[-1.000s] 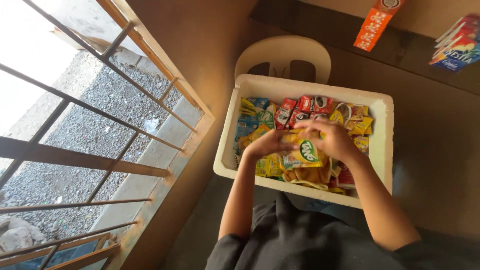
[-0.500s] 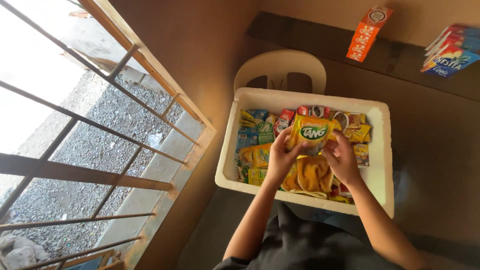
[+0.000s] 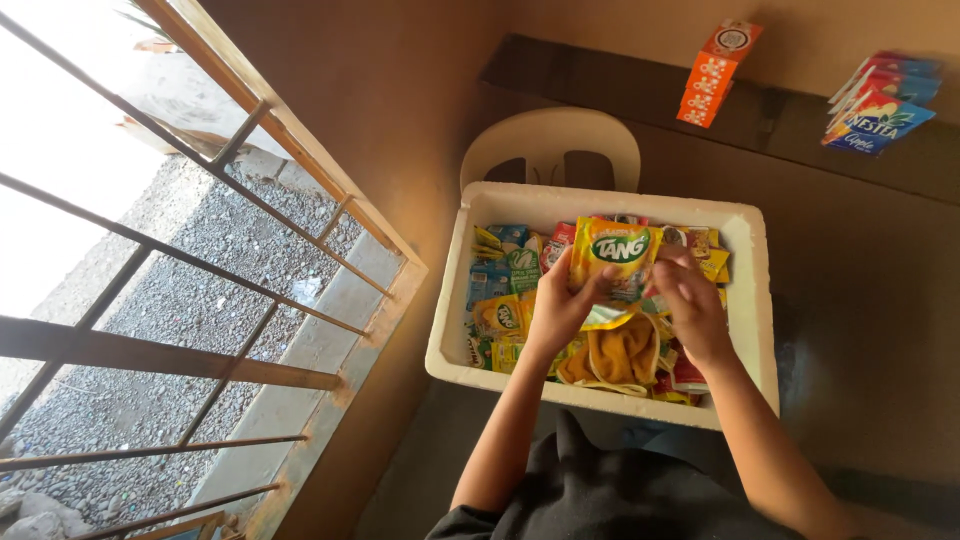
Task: The recorder wipes down beverage and seasoning powder packets with a cloth inside a container and then organizes them onto a shelf.
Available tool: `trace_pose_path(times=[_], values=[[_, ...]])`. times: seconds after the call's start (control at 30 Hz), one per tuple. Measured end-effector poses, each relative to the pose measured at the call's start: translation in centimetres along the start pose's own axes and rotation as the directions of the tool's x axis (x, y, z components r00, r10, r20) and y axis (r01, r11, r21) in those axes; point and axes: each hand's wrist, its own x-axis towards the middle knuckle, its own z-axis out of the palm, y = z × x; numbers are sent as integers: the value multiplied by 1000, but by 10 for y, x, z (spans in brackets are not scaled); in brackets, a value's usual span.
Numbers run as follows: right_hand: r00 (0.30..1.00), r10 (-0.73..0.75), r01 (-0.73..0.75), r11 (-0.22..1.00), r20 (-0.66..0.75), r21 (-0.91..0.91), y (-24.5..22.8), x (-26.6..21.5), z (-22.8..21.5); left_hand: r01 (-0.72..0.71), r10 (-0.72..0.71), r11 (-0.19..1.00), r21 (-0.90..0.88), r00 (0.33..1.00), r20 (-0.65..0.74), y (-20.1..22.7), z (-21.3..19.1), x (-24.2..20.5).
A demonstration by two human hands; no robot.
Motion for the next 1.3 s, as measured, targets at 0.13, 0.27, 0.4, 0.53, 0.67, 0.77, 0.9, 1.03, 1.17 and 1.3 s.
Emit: trace_pose_path(times=[0.13, 0.27, 0.4, 0.53, 0.67, 0.77, 0.9, 1.03, 1.17, 1.3], values=[[1000, -11, 12, 999, -10, 48, -40, 11, 3, -101, 104, 992, 76, 994, -26, -12, 1, -5], [998, -45, 49, 994, 45, -98, -47, 16, 4, -125, 124, 988, 85, 992, 19, -9, 5, -13], [999, 12, -12, 1000, 45, -13, -21, 18, -5, -72, 59, 991, 116, 992, 111, 6, 0, -15], [998, 66, -66, 998, 0, -5, -5, 21, -3, -117, 97, 964, 240, 991, 92, -24, -2, -8], [988, 42, -77, 968, 146, 239, 2, 21, 0, -182, 188, 942, 283, 982, 6, -23, 5, 5], [955, 51, -130, 957, 293, 259, 17, 13, 10, -211, 233, 956, 204, 968, -89, -2, 9, 14], [957, 160, -177, 983, 242, 50, 76, -8, 27, -238, 245, 969, 61, 953, -179, 12, 12, 13], [946, 319, -314, 946, 63, -85, 133, -3, 21, -218, 212, 976, -21, 963, -165, 16, 15, 8], [926, 363, -370, 927, -102, -61, 115, 13, 24, -150, 170, 983, 103, 958, -230, 4, 12, -1], [909, 397, -356, 898, -125, 258, 122, 27, 6, -157, 346, 861, 484, 878, -330, -36, 9, 2]])
